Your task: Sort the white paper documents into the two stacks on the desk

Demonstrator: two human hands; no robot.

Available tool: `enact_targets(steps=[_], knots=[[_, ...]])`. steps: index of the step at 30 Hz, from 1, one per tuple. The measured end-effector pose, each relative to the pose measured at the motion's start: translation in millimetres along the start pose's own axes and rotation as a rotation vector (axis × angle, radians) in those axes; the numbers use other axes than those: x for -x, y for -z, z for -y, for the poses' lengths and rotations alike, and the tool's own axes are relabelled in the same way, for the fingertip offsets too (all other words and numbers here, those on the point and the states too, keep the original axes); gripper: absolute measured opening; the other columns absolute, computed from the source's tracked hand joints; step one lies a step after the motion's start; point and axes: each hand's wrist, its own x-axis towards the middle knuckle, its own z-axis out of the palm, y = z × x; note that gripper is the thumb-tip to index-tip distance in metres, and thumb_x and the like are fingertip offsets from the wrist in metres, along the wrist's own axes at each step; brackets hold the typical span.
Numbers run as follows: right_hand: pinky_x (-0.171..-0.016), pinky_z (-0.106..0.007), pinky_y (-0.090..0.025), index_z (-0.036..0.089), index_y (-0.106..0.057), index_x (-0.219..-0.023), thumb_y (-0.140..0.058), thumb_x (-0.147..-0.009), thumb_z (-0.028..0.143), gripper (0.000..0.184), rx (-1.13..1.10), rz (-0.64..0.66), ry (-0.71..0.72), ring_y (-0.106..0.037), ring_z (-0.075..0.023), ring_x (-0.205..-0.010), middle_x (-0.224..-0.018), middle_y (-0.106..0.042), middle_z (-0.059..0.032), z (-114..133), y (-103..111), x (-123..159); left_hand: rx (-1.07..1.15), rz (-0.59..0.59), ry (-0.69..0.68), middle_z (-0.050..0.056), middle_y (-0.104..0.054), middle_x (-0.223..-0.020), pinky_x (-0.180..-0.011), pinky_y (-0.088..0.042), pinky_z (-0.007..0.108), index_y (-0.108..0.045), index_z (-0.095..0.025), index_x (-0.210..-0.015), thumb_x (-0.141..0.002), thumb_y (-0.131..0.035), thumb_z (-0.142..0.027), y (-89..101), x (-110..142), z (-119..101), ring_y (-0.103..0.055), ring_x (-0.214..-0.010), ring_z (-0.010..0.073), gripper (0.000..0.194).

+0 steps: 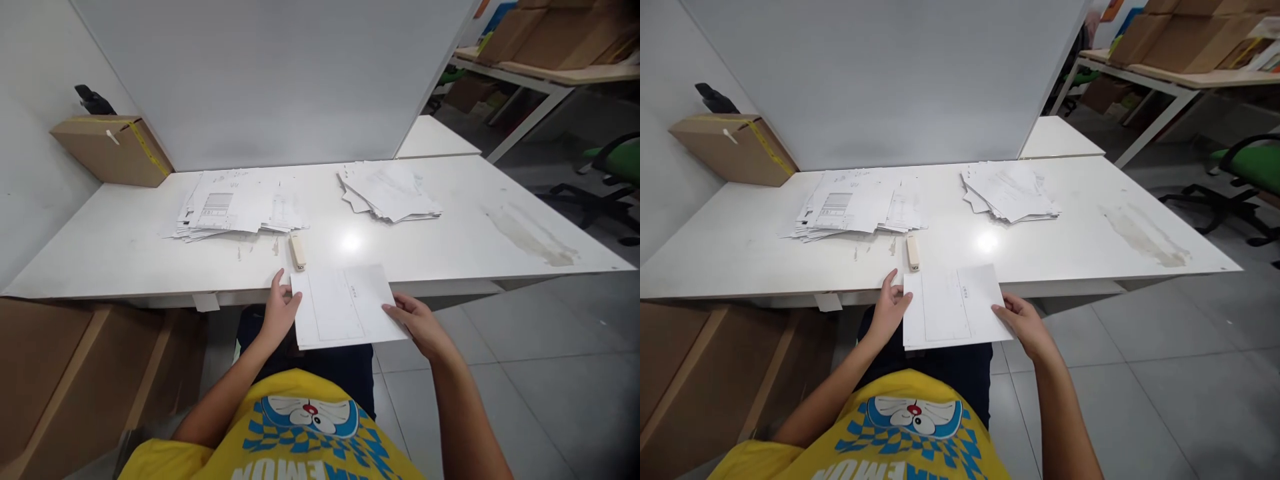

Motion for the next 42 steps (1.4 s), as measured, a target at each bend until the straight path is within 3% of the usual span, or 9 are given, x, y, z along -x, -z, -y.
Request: enact_targets(steps=[4, 7, 11, 15, 22, 28, 33, 37, 42], knots=[[-0.066, -0.035, -0.057, 0.021, -0.075, -0.1, -0.086, -0.059, 0.043, 0.048, -0.043, -0.056, 0.008, -0.07, -0.0264, -0.084, -0.096, -0.076, -0.0081, 1, -2, -17, -0.05, 0.018, 0.006, 0.002, -0.065, -0.095, -0.07, -0.052, 0.026, -0.044, -0.02, -0.142, -0.086, -0.062, -0.025, 5.1, -13, -10, -0.064, -0.072, 0.0118, 0.059], [-0.068, -0.036, -0.057, 0.021, -0.074, -0.1, -0.085, -0.06, 0.043, 0.047, -0.028, -0.057, 0.019, -0.07, -0.0272, -0.087, -0.097, -0.076, -0.0084, 3, 1, -25, -0.105, 0.018, -0.006, 0.003, -0.065, -0.094, -0.071, -0.051, 0.027, -0.048, -0.018, -0.14, -0.086, -0.061, -0.024, 5.6, -17, -15, -0.064, -0.073, 0.0129, 0.056], [-0.074, -0.039, -0.058, 0.023, -0.072, -0.105, -0.083, -0.063, 0.042, 0.047, -0.022, -0.057, 0.064, -0.071, -0.0273, -0.09, -0.097, -0.076, -0.0072, 1, 0, -34, -0.276, 0.022, -0.027, 0.0, -0.063, -0.085, -0.066, -0.049, 0.028, -0.052, -0.02, -0.14, -0.085, -0.062, -0.024, 6.7, -24, -19, -0.058, -0.059, 0.0114, 0.056], [-0.077, -0.041, -0.058, 0.023, -0.07, -0.109, -0.083, -0.064, 0.043, 0.051, -0.054, -0.107, 0.089, -0.07, -0.0275, -0.091, -0.093, -0.076, -0.0058, -7, -1, -39, -0.243, 0.034, -0.025, -0.002, -0.063, -0.08, -0.064, -0.049, 0.027, -0.053, -0.02, -0.138, -0.085, -0.06, -0.022, 6.6, -28, -20, -0.058, -0.055, 0.0108, 0.054], [-0.083, -0.043, -0.056, 0.023, -0.069, -0.114, -0.083, -0.064, 0.042, 0.055, -0.085, -0.129, 0.085, -0.069, -0.0265, -0.092, -0.094, -0.076, -0.0055, -12, 2, -39, -0.105, 0.039, -0.013, 0.006, -0.066, -0.104, -0.072, -0.051, 0.026, -0.053, -0.017, -0.138, -0.085, -0.059, -0.021, 4.8, -13, -15, -0.061, -0.068, 0.0094, 0.054], [-0.086, -0.045, -0.055, 0.023, -0.069, -0.115, -0.082, -0.066, 0.043, 0.054, -0.049, -0.095, 0.092, -0.068, -0.0286, -0.1, -0.1, -0.076, -0.0072, -4, -3, -35, -0.051, 0.111, -0.019, 0.005, -0.065, -0.095, -0.07, -0.05, 0.025, -0.05, -0.017, -0.141, -0.087, -0.057, -0.022, 4.7, 1, -4, -0.061, -0.074, 0.012, 0.055], [-0.082, -0.045, -0.055, 0.022, -0.067, -0.121, -0.08, -0.067, 0.044, 0.059, 0.02, -0.139, 0.113, -0.069, -0.029, -0.097, -0.097, -0.076, -0.0082, -2, -4, -38, -0.093, 0.11, -0.029, 0.007, -0.062, -0.108, -0.068, -0.05, 0.023, -0.044, -0.021, -0.146, -0.086, -0.058, -0.021, 4.5, 2, 5, -0.056, -0.068, 0.0077, 0.062], [-0.079, -0.042, -0.056, 0.023, -0.068, -0.118, -0.081, -0.065, 0.043, 0.059, -0.007, -0.169, 0.135, -0.069, -0.0274, -0.093, -0.094, -0.076, -0.0064, -2, -5, -41, -0.245, 0.148, -0.164, 0.01, -0.058, -0.126, -0.074, -0.054, 0.027, -0.033, -0.027, -0.153, -0.089, -0.059, -0.03, 8.9, 9, 8, -0.06, -0.081, 0.0128, 0.07], [-0.076, -0.038, -0.054, 0.023, -0.068, -0.115, -0.081, -0.061, 0.042, 0.059, -0.025, -0.178, 0.114, -0.068, -0.0265, -0.092, -0.093, -0.076, -0.006, -1, -7, -43, -0.593, 0.264, -0.342, 0.013, -0.05, -0.14, -0.078, -0.057, 0.034, -0.032, -0.029, -0.153, -0.089, -0.063, -0.041, 17.4, 24, 4, -0.063, -0.101, 0.024, 0.073]])
